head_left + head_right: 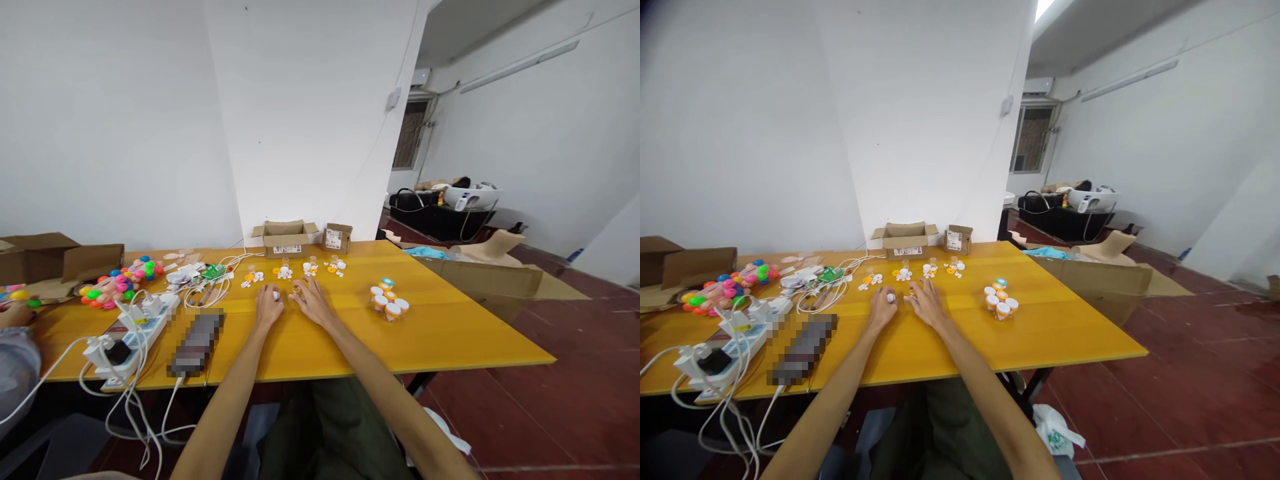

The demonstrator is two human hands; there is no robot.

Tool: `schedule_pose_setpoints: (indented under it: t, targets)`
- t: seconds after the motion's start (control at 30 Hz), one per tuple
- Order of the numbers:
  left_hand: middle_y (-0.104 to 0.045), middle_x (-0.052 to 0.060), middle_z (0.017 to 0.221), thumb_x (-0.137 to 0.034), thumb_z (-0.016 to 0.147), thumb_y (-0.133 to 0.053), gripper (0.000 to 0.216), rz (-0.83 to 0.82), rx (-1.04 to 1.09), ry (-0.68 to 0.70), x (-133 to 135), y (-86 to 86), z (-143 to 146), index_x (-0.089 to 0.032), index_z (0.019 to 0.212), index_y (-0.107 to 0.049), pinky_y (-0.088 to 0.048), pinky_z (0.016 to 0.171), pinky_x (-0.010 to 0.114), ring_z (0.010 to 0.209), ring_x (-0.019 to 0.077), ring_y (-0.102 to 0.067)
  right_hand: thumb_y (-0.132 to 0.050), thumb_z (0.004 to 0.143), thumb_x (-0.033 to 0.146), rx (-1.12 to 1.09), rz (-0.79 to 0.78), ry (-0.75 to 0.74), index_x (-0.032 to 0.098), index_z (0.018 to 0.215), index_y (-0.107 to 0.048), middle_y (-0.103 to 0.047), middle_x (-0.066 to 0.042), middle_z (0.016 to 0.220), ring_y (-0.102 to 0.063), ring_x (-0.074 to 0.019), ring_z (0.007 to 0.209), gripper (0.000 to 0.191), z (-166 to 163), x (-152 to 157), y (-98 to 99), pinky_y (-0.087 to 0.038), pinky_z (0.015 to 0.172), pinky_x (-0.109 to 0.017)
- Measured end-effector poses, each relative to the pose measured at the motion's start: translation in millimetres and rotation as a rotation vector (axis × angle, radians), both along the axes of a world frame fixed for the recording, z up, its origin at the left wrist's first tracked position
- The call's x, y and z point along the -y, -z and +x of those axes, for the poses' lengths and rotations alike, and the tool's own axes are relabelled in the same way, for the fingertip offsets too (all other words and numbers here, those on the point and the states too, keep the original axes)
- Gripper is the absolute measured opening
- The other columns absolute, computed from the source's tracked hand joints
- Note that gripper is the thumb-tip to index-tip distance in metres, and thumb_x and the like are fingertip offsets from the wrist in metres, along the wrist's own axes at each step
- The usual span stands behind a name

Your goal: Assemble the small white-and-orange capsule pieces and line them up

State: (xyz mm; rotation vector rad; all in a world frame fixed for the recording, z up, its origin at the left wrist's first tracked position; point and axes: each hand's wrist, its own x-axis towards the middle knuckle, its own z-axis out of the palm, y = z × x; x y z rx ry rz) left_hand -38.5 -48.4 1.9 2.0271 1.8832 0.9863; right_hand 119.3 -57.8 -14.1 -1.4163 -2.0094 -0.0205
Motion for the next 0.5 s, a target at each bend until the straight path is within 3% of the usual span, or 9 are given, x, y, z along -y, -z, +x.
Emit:
schedule_pose_setpoints:
  t: [0.1,0.23,0.5]
  targets:
    - [-0.066,0.008,0.108,-0.013,0.077,-0.062,0.021,-0.006,0.003,0.000,2,-2.4,1,-0.023,0.095,-0.064,-0.046,0.090,0.037,0.109,0.0266,-0.060,-0.052,0.095,0.027,0.036,0.080,-0.010,0.026,0.110,-0.068,-0.060,-0.010,0.126,-0.054,-0.0249,0.117,0.022,4,7,3.6,-0.044,0.100,-0.041]
    - [-0.066,0.008,0.108,-0.013,0.077,-0.061,0.021,-0.025,-0.002,-0.005,2,-3.0,2,-0.023,0.095,-0.064,-0.045,0.092,0.037,0.110,0.0268,-0.059,-0.051,0.096,0.026,0.144,0.054,0.020,0.025,0.101,-0.072,-0.063,-0.011,0.122,-0.055,-0.0248,0.113,0.022,2,14,1.5,-0.045,0.094,-0.039]
    - [-0.065,0.007,0.105,-0.016,0.077,-0.063,0.018,0.002,-0.001,-0.002,-2,1.4,0,-0.023,0.093,-0.065,-0.045,0.090,0.036,0.106,0.0258,-0.059,-0.049,0.097,0.027,0.245,0.015,0.076,0.025,0.106,-0.072,-0.067,-0.009,0.113,-0.059,-0.0220,0.105,0.024,-4,23,-9.7,-0.045,0.088,-0.034]
